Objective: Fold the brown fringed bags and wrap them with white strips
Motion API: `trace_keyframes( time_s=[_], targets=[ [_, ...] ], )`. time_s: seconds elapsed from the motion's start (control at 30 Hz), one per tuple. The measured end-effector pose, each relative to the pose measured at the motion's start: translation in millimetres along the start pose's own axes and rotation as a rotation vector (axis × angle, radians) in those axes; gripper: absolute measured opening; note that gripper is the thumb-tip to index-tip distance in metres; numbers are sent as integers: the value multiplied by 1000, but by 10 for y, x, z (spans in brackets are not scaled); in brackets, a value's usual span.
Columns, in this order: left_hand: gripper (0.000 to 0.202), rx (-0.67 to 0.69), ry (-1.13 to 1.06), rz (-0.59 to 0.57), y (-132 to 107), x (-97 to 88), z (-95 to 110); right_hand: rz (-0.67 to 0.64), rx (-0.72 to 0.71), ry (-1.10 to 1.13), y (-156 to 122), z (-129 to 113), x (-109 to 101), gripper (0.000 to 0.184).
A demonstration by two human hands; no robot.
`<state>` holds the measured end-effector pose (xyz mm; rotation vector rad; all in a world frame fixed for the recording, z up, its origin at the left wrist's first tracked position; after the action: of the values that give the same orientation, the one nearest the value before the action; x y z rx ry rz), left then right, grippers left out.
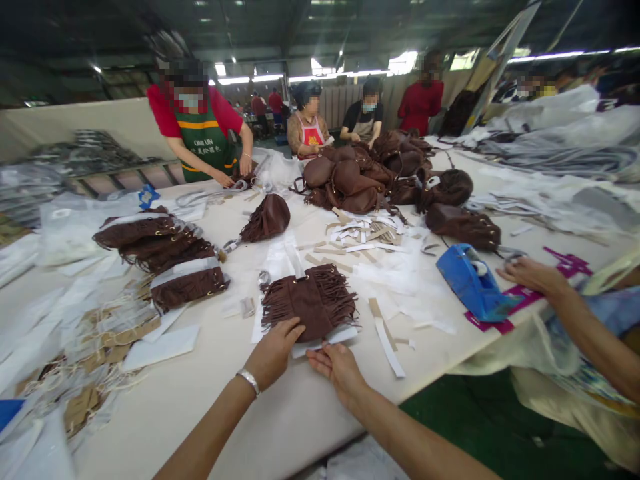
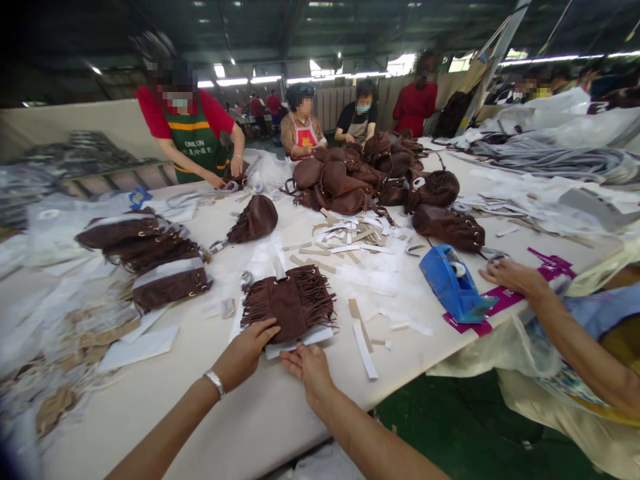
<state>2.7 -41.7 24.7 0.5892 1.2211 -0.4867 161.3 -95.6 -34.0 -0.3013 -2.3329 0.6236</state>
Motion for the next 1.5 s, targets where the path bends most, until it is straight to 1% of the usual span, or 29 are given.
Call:
trace_keyframes(
  time_s=[0.13, 0.23, 0.3, 0.4, 0.47, 0.5, 0.63, 0.67, 0.73, 0.8, 0.83, 0.87, 0.9, 0.97, 1.03, 1.07, 1.13, 1.17, 1.27, 1.4, 1.5],
  targets=[
    [59, -14, -50, -40, 51, -77, 35, -5, 4, -9, 8, -3, -4, 37],
    [39, -12, -53, -60, 114, -141, 101, -3, 5, -43, 23, -6, 3, 32],
    [26, -16, -29, -77, 168, -165, 159, -9, 24, -135, 47, -17, -4, 28],
    [21, -12, 15, -79, 239, -126, 232, -27, 79, -286, 96, -50, -50, 27],
    [25, -7, 14, -65, 260, -34, 251, -47, 121, -342, 131, -77, -87, 28],
    [31, -6, 11, -58, 261, 30, 251, -61, 144, -370, 149, -89, -99, 28],
    [65, -16, 87, -33, 229, 312, 234, -126, 216, -490, 223, -134, -88, 30],
    [69, -23, 123, -23, 219, 369, 233, -140, 223, -520, 234, -151, -84, 29],
    [69, -32, 186, 0, 203, 451, 237, -161, 218, -591, 228, -211, -107, 29],
    [67, -31, 229, 22, 193, 497, 245, -154, 165, -675, 190, -329, -196, 28],
    [66, -27, 243, 28, 190, 510, 248, -136, 119, -706, 167, -415, -264, 27],
    [65, -22, 253, 31, 187, 518, 249, -106, 43, -747, 149, -521, -341, 25],
    [65, -18, 261, 32, 184, 523, 249, -61, -71, -810, 142, -646, -419, 22],
    [63, -10, 271, 31, 179, 526, 245, 47, -360, -1006, 163, -904, -539, 18],
    [61, -5, 276, 39, 175, 524, 240, 125, -616, -1253, 246, -1083, -574, 26],
    [61, -1, 275, 45, 173, 523, 239, 132, -690, -1372, 312, -1125, -562, 33],
    [60, 8, 273, 52, 172, 526, 237, 91, -729, -1539, 469, -1138, -509, 45],
    [60, 14, 274, 55, 173, 530, 238, 66, -732, -1597, 539, -1132, -476, 48],
    [59, 22, 294, 55, 175, 543, 245, 8, -731, -1678, 653, -1140, -407, 42],
    [59, 8, 315, 43, 160, 545, 262, -111, -743, -1769, 628, -1242, -401, 31],
    [60, 10, 339, 61, 134, 536, 267, -190, -751, -1874, 609, -1281, -403, 29]
  ],
)
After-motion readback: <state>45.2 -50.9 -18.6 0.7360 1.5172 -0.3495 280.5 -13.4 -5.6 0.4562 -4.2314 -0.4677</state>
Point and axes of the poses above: each hand's wrist, its own y-axis towards the middle knuckle, its own x-axis out of the palm, z = x × y, the point moved 3 cm from there along y, towards the middle knuckle, and after that the axes turned 3 degrees about -x, right-handed, at the moved point
